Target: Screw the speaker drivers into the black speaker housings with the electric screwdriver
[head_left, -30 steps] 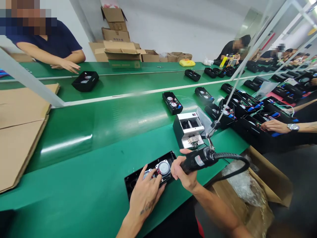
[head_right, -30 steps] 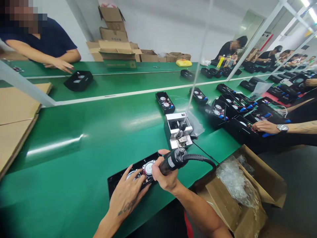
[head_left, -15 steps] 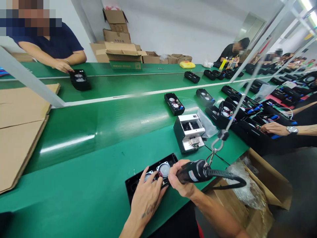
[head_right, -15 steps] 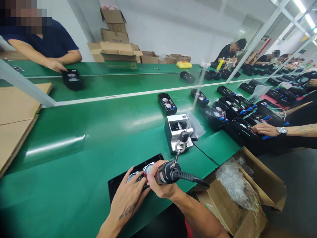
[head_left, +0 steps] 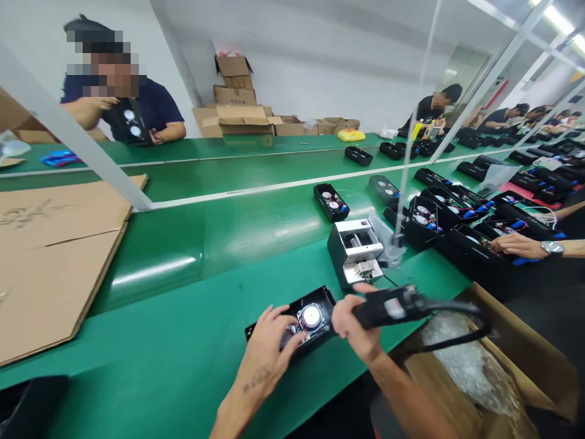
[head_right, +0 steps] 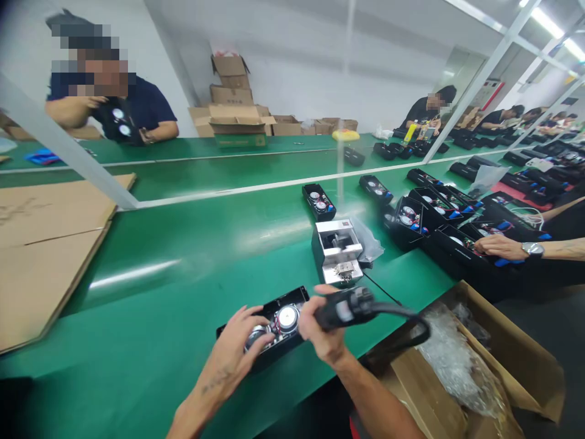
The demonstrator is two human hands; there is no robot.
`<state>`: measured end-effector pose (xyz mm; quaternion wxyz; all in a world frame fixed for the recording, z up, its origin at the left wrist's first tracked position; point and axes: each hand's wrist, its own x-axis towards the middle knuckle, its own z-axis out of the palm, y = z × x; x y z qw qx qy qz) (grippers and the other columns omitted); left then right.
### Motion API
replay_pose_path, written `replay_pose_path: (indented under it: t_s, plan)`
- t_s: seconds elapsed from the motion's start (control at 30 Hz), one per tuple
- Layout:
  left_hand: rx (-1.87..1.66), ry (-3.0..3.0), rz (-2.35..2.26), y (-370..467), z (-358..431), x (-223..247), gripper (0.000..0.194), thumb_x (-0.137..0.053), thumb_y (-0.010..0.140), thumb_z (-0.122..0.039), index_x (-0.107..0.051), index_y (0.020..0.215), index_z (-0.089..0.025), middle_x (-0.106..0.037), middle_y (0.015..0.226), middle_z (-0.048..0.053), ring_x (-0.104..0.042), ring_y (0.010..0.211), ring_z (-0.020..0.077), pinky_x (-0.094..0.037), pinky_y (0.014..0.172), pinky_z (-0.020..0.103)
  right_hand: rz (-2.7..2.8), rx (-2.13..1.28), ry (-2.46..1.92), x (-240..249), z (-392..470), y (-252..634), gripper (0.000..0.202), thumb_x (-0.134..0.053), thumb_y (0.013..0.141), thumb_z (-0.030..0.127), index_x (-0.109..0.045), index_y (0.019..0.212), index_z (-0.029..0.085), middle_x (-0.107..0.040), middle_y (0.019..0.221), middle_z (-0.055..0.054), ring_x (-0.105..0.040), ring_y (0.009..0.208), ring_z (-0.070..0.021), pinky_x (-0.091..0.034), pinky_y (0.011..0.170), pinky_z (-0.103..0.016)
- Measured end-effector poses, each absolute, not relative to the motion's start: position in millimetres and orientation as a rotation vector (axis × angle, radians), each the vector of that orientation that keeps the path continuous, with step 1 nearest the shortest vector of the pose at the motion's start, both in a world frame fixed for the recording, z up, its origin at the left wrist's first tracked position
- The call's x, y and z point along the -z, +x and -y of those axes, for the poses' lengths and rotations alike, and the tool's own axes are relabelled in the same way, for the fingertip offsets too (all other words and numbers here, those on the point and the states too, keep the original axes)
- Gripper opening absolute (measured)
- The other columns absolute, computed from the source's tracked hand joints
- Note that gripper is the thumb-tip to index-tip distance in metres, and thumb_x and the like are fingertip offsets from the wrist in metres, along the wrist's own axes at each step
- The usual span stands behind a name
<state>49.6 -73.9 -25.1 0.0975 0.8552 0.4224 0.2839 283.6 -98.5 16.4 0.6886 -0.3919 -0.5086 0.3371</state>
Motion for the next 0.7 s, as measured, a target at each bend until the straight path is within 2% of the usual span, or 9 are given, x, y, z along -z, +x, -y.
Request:
replay_pose_path:
  t_s: [0.1, 0.23, 0.33, 0.4, 0.43, 0.5, 0.57, 0.63, 0.7]
  plan:
    - [-0.784, 2.244, -1.437, 17, 51, 18, 0.036, -0.053, 0.107, -0.055, -0.072, 0.119, -0.026, -0.079, 0.130, 0.007, -0.073, 0.126, 0.0285, -0.057, 0.113, 0.050, 0.877, -0.693, -0.819, -14, 87, 311, 0.040, -0.071, 0.102, 0.035, -0.051, 0.137, 0.032, -0.049, 0.060, 0.012, -0.045, 0.043, -0.0135, -0.044, 0.047, -0.029]
    - [-0.358, 1.901, -1.396, -3, 22, 22, 0.049, -0.057, 0.099, -0.066, -0.074, 0.127, -0.030, -0.079, 0.134, 0.005, -0.072, 0.125, 0.0289, -0.056, 0.111, 0.043, 0.910, -0.662, -1.142, 9, 69, 349, 0.051, -0.081, 0.092, 0.040, -0.058, 0.134, 0.022, -0.057, 0.060, 0.011, -0.053, 0.047, -0.0151, -0.050, 0.055, -0.032]
    - [-0.243, 1.897, -1.308, -3, 7, 29, 0.050, -0.057, 0.094, -0.068, -0.081, 0.116, -0.031, -0.082, 0.126, 0.004, -0.074, 0.121, 0.0289, -0.056, 0.108, 0.038, 1.047, -0.524, -1.322, 33, 67, 365, 0.062, -0.082, 0.090, 0.045, -0.058, 0.142, 0.022, -0.076, 0.097, -0.005, -0.074, 0.082, -0.0246, -0.063, 0.080, -0.041]
    - [-0.326, 1.850, -1.299, -4, -4, 36, 0.049, -0.060, 0.090, -0.071, -0.084, 0.107, -0.031, -0.084, 0.116, 0.003, -0.075, 0.114, 0.0290, -0.058, 0.102, 0.037, 1.079, -0.276, -1.387, 52, 74, 367, 0.069, -0.080, 0.091, 0.046, -0.053, 0.150, 0.022, -0.071, 0.130, -0.014, -0.072, 0.112, -0.0315, -0.062, 0.097, -0.049]
    - [-0.416, 1.760, -1.315, -5, -11, 40, 0.049, -0.066, 0.085, -0.072, -0.084, 0.101, -0.030, -0.085, 0.105, 0.003, -0.076, 0.104, 0.0288, -0.059, 0.096, 0.036, 1.053, -0.140, -1.414, 63, 80, 365, 0.066, -0.077, 0.094, 0.046, -0.053, 0.150, 0.022, -0.069, 0.134, -0.016, -0.070, 0.115, -0.0326, -0.061, 0.099, -0.051]
    - [-0.626, 1.516, -1.376, -6, -31, 48, 0.050, -0.080, 0.072, -0.072, -0.083, 0.093, -0.026, -0.078, 0.075, 0.000, -0.074, 0.079, 0.0269, -0.060, 0.077, 0.035, 1.001, 0.001, -1.429, 88, 93, 355, 0.047, -0.072, 0.098, 0.044, -0.062, 0.138, 0.020, -0.070, 0.113, -0.013, -0.070, 0.096, -0.0287, -0.062, 0.090, -0.047]
    - [-0.804, 1.317, -1.447, -1, -61, 54, 0.055, -0.088, 0.068, -0.068, -0.081, 0.096, -0.022, -0.068, 0.061, -0.003, -0.069, 0.066, 0.0246, -0.056, 0.065, 0.033, 1.034, -0.167, -1.415, 112, 105, 339, 0.036, -0.068, 0.101, 0.043, -0.065, 0.130, 0.021, -0.070, 0.092, -0.006, -0.069, 0.077, -0.0233, -0.062, 0.077, -0.038]
    - [-0.938, 1.222, -1.490, 13, -100, 54, 0.054, -0.085, 0.079, -0.063, -0.077, 0.109, -0.019, -0.073, 0.073, -0.001, -0.072, 0.071, 0.0230, -0.058, 0.067, 0.033, 1.075, -0.389, -1.410, 133, 110, 321, 0.038, -0.067, 0.101, 0.043, -0.065, 0.131, 0.021, -0.068, 0.080, -0.002, -0.066, 0.064, -0.0197, -0.059, 0.064, -0.031]
    - [-1.082, 1.128, -1.506, 33, -142, 49, 0.046, -0.077, 0.094, -0.055, -0.072, 0.121, -0.018, -0.078, 0.099, 0.004, -0.075, 0.086, 0.0211, -0.062, 0.078, 0.036, 1.145, -0.558, -1.446, 148, 109, 307, 0.042, -0.070, 0.096, 0.044, -0.067, 0.132, 0.022, -0.069, 0.076, 0.000, -0.063, 0.057, -0.0175, -0.055, 0.058, -0.027]
